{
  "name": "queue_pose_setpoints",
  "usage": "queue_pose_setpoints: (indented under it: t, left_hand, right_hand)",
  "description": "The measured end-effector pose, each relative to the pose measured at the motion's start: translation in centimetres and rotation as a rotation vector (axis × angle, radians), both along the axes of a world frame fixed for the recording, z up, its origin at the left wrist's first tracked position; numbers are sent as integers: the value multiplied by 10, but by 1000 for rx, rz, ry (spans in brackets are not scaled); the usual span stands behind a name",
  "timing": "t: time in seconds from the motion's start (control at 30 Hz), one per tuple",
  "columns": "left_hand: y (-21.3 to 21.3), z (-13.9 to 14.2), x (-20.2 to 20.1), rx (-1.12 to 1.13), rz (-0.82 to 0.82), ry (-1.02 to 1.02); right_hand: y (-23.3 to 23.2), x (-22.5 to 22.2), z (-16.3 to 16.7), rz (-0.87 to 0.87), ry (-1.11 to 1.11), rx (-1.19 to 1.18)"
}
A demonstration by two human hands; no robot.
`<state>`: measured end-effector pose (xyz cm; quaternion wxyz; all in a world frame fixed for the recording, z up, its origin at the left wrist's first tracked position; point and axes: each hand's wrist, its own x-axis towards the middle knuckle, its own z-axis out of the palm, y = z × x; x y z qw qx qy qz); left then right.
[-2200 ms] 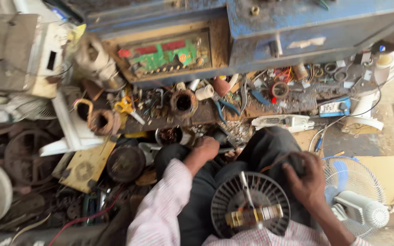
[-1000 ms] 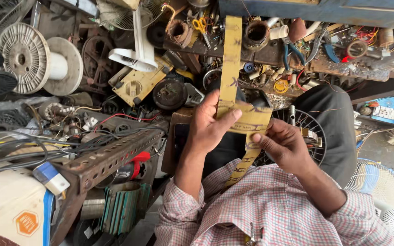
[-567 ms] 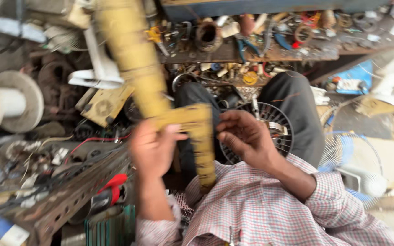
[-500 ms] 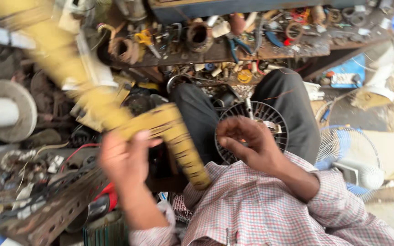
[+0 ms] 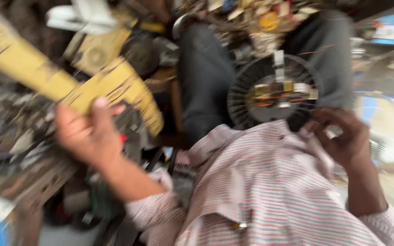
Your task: The person sits on the floor of a cluttered repair workshop and works on a fan motor armature held in their lap, winding and seating copper wire around the commutator by hand. They cut a strip of cardboard with scissors and fit the strip around the armature windings, then continue adjusting the wire and components on the motor.
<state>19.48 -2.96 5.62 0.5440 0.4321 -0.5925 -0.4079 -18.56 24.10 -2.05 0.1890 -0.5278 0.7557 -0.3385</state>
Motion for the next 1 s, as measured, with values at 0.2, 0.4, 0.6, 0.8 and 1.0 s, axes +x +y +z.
queue_pose_setpoints:
  t: [0.2,0.4,0.6,0.8,1.0]
  left_hand:
    - [3,-6,1,-12,88,31]
    - [8,-6,15,-269,67,-612]
    - [3,-70,13,-74,-90,-773]
    - [7,-173,-53,201,-243,-1131]
    - [16,-213,-56,247,-378,-981]
  right_hand:
    - [-17,31,-17,198,225,13]
    - [-12,3,-29,297,90,133]
    - [-2,-7,-45,224,99,247]
    - [-12,-6,-44,176,31,307]
    - [-21,4,-16,247,334,301]
